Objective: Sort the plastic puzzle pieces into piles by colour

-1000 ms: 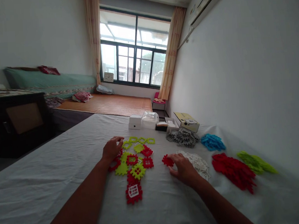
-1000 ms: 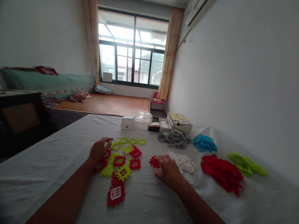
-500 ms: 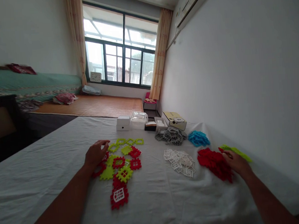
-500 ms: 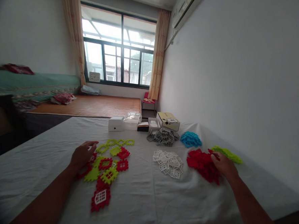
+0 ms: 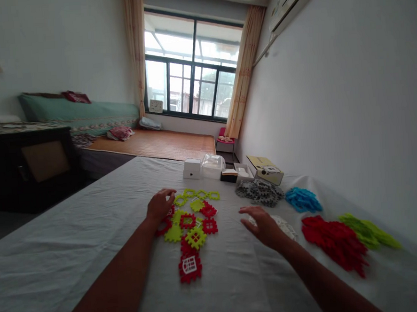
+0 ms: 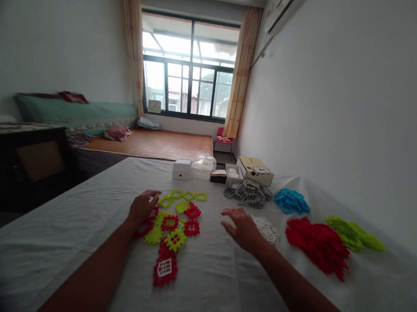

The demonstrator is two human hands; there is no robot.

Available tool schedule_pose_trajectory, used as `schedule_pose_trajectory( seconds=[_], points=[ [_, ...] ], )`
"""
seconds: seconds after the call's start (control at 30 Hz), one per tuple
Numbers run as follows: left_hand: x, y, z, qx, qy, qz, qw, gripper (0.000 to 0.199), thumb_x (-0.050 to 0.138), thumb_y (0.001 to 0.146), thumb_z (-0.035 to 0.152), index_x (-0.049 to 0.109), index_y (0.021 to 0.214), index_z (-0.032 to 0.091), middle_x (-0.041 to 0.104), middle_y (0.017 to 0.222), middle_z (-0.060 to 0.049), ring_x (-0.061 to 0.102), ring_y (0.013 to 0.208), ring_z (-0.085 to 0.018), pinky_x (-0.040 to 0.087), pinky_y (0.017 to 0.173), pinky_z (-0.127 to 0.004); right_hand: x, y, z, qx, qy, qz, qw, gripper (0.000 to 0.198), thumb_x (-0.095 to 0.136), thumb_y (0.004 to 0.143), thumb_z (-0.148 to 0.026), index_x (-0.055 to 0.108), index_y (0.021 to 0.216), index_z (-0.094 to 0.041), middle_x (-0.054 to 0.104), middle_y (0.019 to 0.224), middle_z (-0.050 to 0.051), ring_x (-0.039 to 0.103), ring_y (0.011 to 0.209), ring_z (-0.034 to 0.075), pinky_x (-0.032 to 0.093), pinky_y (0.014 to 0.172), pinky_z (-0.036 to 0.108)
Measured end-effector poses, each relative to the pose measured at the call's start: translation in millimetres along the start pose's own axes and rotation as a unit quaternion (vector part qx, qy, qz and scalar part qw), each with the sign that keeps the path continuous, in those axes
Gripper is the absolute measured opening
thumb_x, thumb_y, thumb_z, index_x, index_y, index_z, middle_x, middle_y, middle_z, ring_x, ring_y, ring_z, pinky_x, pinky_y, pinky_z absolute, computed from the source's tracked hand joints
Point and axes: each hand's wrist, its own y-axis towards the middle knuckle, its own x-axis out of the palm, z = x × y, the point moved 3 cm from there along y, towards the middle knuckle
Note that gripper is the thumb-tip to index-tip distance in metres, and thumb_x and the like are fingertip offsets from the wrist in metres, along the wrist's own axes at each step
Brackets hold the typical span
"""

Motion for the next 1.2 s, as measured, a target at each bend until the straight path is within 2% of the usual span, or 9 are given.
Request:
schedule_pose_trajectory(
  seconds=[0.13,0.27,0.37,0.57,0.67,0.77,0.9,1.07,1.2],
  points=[
    [0,-1,1,0.010,-0.003,-0.002,1.000,0.031,0.041,0.083,0.030,0.067,0.096,0.020,0.068,0.101,-0.004,0.062,0.090,-0.018,0.046,0.083,-0.028,47,42,-57,-0.014,-0.001,-0.047,0.999,0.032,0.047,0.086,-0.038,0.058,0.113,-0.024,0.063,0.114,0.006,0.052,0.107,0.021,0.042,0.090,0.035],
    [0,-2,1,0.016,-0.003,0.003,1.000,0.031,0.041,0.083,0.029,0.067,0.095,0.019,0.068,0.101,-0.004,0.062,0.093,-0.019,0.045,0.084,-0.028,73,72,-64,0.038,-0.047,-0.059,0.996,0.040,0.053,0.082,-0.044,0.055,0.116,-0.024,0.062,0.116,0.008,0.050,0.108,0.025,0.041,0.088,0.039],
    [1,-2,0,0.013,-0.007,0.009,1.000,0.030,0.042,0.083,0.028,0.067,0.095,0.020,0.069,0.101,-0.003,0.062,0.094,-0.019,0.045,0.084,-0.028,84,78,-60,0.057,-0.035,-0.087,0.994,0.036,0.059,0.077,-0.038,0.059,0.110,-0.024,0.063,0.111,0.007,0.051,0.104,0.024,0.041,0.087,0.038],
    [3,0,-1,0.019,0.002,0.002,1.000,0.030,0.042,0.083,0.030,0.068,0.095,0.020,0.069,0.101,-0.003,0.062,0.093,-0.019,0.045,0.083,-0.028,55,48,-43,0.037,0.038,-0.033,0.998,0.041,0.059,0.074,-0.027,0.058,0.114,-0.021,0.062,0.113,0.006,0.051,0.103,0.022,0.039,0.091,0.034],
    [4,2,-2,0.016,0.010,-0.010,1.000,0.031,0.042,0.082,0.031,0.068,0.095,0.021,0.069,0.101,-0.003,0.062,0.094,-0.019,0.045,0.082,-0.027,35,19,-28,0.040,0.048,-0.047,0.997,0.036,0.055,0.077,-0.028,0.060,0.111,-0.020,0.065,0.104,0.005,0.055,0.093,0.020,0.041,0.087,0.033],
    [5,3,-5,0.009,0.026,-0.020,0.999,0.032,0.041,0.082,0.033,0.067,0.097,0.022,0.068,0.104,-0.002,0.062,0.092,-0.019,0.046,0.079,-0.026,19,-10,-19,0.033,0.010,-0.082,0.996,0.031,0.055,0.075,-0.023,0.063,0.106,-0.022,0.065,0.101,0.004,0.054,0.093,0.019,0.041,0.087,0.032],
    [8,5,-9,0.011,0.039,-0.032,0.999,0.035,0.039,0.083,0.037,0.067,0.098,0.023,0.068,0.105,-0.001,0.064,0.088,-0.018,0.047,0.076,-0.026,2,-37,-20,-0.012,-0.094,-0.085,0.992,0.039,0.055,0.074,-0.013,0.061,0.110,-0.026,0.056,0.120,0.006,0.045,0.109,0.022,0.038,0.091,0.034],
    [7,5,-11,0.005,0.044,-0.031,0.999,0.037,0.040,0.081,0.038,0.068,0.099,0.022,0.068,0.106,-0.002,0.064,0.088,-0.018,0.048,0.076,-0.025,-5,-46,-26,-0.057,-0.174,-0.096,0.978,0.034,0.053,0.079,-0.014,0.062,0.108,-0.029,0.051,0.126,0.007,0.040,0.115,0.025,0.038,0.091,0.040],
    [6,4,-10,-0.004,0.044,-0.030,0.999,0.036,0.039,0.081,0.037,0.068,0.098,0.022,0.068,0.105,-0.002,0.064,0.086,-0.018,0.048,0.075,-0.026,-4,-40,-28,-0.083,-0.148,-0.079,0.982,0.037,0.051,0.077,-0.008,0.063,0.107,-0.026,0.052,0.125,0.008,0.040,0.116,0.025,0.038,0.093,0.041]
  ],
)
